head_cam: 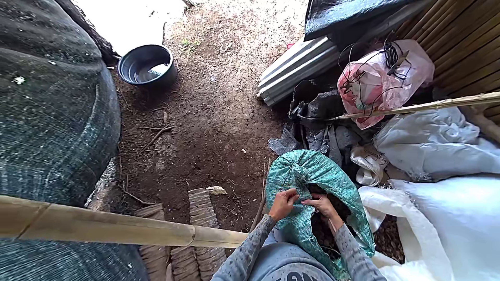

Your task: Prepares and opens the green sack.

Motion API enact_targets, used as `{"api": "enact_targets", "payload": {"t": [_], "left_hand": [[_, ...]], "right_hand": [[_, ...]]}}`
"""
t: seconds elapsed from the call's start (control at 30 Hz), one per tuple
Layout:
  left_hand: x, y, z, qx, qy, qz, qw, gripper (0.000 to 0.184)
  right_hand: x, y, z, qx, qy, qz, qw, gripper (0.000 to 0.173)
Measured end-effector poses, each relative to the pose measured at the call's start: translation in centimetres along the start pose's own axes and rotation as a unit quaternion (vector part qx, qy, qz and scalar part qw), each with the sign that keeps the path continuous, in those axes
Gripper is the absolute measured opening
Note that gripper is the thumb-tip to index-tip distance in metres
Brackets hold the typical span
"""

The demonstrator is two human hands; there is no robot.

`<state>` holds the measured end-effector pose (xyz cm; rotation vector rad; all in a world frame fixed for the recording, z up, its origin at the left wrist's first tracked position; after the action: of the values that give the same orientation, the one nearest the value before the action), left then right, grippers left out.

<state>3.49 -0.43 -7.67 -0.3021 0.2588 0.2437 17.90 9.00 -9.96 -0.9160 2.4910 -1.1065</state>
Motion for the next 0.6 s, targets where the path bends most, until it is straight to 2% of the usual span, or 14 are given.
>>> {"api": "enact_targets", "payload": {"t": [0.1, 0.2, 0.27, 0.4, 0.53, 0.6], "left_hand": [[1.2, -0.1, -1.1, -0.009, 0.004, 0.003, 1.0, 0.027], [1.4, -0.1, -1.6, -0.009, -0.011, 0.017, 1.0, 0.027], [1.2, -0.1, -2.1, -0.011, -0.042, 0.035, 0.998, 0.026], [1.0, 0.2, -2.4, -0.017, -0.091, 0.049, 0.994, 0.024], [1.1, 0.1, -2.7, -0.028, -0.078, 0.048, 0.995, 0.024], [1.2, 0.3, -2.8, -0.024, -0.071, 0.042, 0.996, 0.025]], "right_hand": [[0.2, 0.3, -0.3, 0.014, -0.027, -0.033, 0.999, 0.013], [0.9, 0.9, -2.2, -0.01, -0.181, -0.065, 0.981, 0.012], [1.7, 1.4, -3.0, -0.032, -0.242, -0.08, 0.966, 0.011], [1.3, 1.7, -2.1, -0.003, -0.192, -0.073, 0.979, 0.029], [1.0, 1.5, -2.7, -0.07, -0.227, -0.051, 0.97, 0.019], [0.0, 1.0, -2.5, -0.081, -0.222, -0.041, 0.971, 0.021]]}}
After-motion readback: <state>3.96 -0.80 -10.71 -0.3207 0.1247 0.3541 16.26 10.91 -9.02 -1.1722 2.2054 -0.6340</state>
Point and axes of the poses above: each hand's wrist, its own y-axis towards the middle knuckle, its own x-axis out of the palm, z = x × y, the point moved 6 cm from there along y, towards the middle knuckle, and after that the axes turned 2 degrees about x, right-handed, at the moved point
